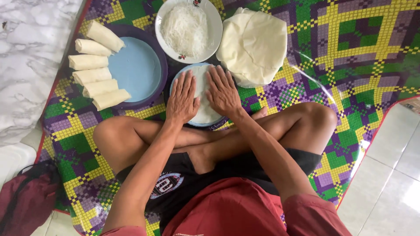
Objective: The person sits on a mat and prepares spring rolls by hand. They place a thin wrapper on a plate, add shredded white filling, and roll it up tightly. The finished rolls are placed on a separate plate.
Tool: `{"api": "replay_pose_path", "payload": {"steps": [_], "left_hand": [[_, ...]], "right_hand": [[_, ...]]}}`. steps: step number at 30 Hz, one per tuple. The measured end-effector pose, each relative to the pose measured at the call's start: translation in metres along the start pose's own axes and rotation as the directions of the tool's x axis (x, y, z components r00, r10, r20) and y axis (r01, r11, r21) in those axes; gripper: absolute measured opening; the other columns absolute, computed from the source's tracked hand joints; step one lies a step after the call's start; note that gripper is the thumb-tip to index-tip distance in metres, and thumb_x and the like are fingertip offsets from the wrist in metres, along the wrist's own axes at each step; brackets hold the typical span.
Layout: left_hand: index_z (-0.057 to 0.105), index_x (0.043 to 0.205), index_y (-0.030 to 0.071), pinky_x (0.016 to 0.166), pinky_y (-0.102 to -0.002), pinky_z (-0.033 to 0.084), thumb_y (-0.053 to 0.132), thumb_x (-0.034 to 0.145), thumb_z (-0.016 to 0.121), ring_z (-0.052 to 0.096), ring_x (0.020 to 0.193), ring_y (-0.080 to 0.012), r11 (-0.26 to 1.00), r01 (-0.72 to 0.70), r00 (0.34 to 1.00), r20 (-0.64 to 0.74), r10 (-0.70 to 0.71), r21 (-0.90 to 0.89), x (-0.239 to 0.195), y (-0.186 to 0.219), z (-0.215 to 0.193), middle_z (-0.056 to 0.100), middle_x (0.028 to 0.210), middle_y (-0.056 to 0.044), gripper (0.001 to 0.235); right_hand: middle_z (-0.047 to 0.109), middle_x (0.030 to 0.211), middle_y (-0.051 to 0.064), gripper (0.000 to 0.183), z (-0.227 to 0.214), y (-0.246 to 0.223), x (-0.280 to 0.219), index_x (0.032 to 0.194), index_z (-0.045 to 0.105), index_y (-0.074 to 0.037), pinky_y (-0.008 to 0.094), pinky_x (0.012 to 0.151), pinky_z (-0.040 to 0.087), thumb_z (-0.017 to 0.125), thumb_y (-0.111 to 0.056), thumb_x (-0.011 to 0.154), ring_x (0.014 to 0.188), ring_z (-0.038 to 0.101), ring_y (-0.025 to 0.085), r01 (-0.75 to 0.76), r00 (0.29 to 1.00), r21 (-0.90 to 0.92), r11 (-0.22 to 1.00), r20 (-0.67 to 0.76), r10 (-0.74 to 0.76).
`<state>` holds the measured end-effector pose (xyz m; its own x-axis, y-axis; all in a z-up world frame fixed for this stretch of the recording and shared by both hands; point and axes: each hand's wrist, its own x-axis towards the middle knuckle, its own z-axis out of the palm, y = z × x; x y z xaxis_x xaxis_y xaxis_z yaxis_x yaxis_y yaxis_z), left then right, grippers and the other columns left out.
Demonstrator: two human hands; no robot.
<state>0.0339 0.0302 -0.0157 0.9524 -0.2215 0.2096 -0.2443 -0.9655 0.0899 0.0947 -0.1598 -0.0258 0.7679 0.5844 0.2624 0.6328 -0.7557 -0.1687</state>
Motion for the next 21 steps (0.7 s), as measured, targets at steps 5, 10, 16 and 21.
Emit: {"api": "replay_pose_path", "payload": {"steps": [5,10,16,21], "left_hand": [[0.032,0.163,0.004,0.131,-0.048,0.007,0.038,0.109,0.037,0.013,0.159,-0.0328,1.000,-0.004,1.000,-0.017,0.004,-0.021,0.006,-0.001,-0.001,0.019,0.172,-0.017,0.064],[0.033,0.163,0.004,0.130,-0.049,0.008,0.039,0.110,0.038,0.012,0.159,-0.0334,0.999,-0.029,1.000,-0.008,0.029,-0.016,0.015,-0.002,-0.002,0.017,0.172,-0.017,0.064],[0.036,0.162,0.006,0.131,-0.049,0.007,0.041,0.109,0.039,0.014,0.159,-0.0333,0.994,-0.105,0.994,0.025,0.106,-0.039,0.022,-0.004,0.007,0.023,0.171,-0.015,0.064],[0.037,0.162,0.005,0.131,-0.049,0.007,0.040,0.109,0.039,0.014,0.159,-0.0341,0.993,-0.111,0.993,0.031,0.112,-0.042,0.025,-0.004,0.001,0.023,0.171,-0.016,0.063]], "right_hand": [[0.032,0.167,0.016,0.063,-0.012,-0.006,-0.003,0.161,0.036,-0.010,0.050,0.126,0.017,0.037,-0.043,0.107,0.156,0.024,0.035,0.013,0.999,-0.016,1.000,0.038,-0.012],[0.028,0.169,0.015,0.069,-0.028,-0.007,-0.012,0.162,0.033,-0.007,0.053,0.126,0.016,0.047,-0.036,0.100,0.157,0.019,0.036,-0.021,0.990,-0.014,1.000,0.137,0.023],[0.034,0.164,0.015,0.068,-0.052,-0.010,-0.051,0.152,0.046,-0.006,0.051,0.123,0.029,0.054,-0.040,0.094,0.153,0.030,0.037,0.208,0.941,0.054,0.977,0.260,-0.215],[0.037,0.162,0.019,0.065,-0.057,-0.013,-0.063,0.150,0.046,-0.003,0.052,0.119,0.034,0.048,-0.042,0.098,0.151,0.033,0.041,0.200,0.936,0.129,0.971,0.269,-0.228]]}}
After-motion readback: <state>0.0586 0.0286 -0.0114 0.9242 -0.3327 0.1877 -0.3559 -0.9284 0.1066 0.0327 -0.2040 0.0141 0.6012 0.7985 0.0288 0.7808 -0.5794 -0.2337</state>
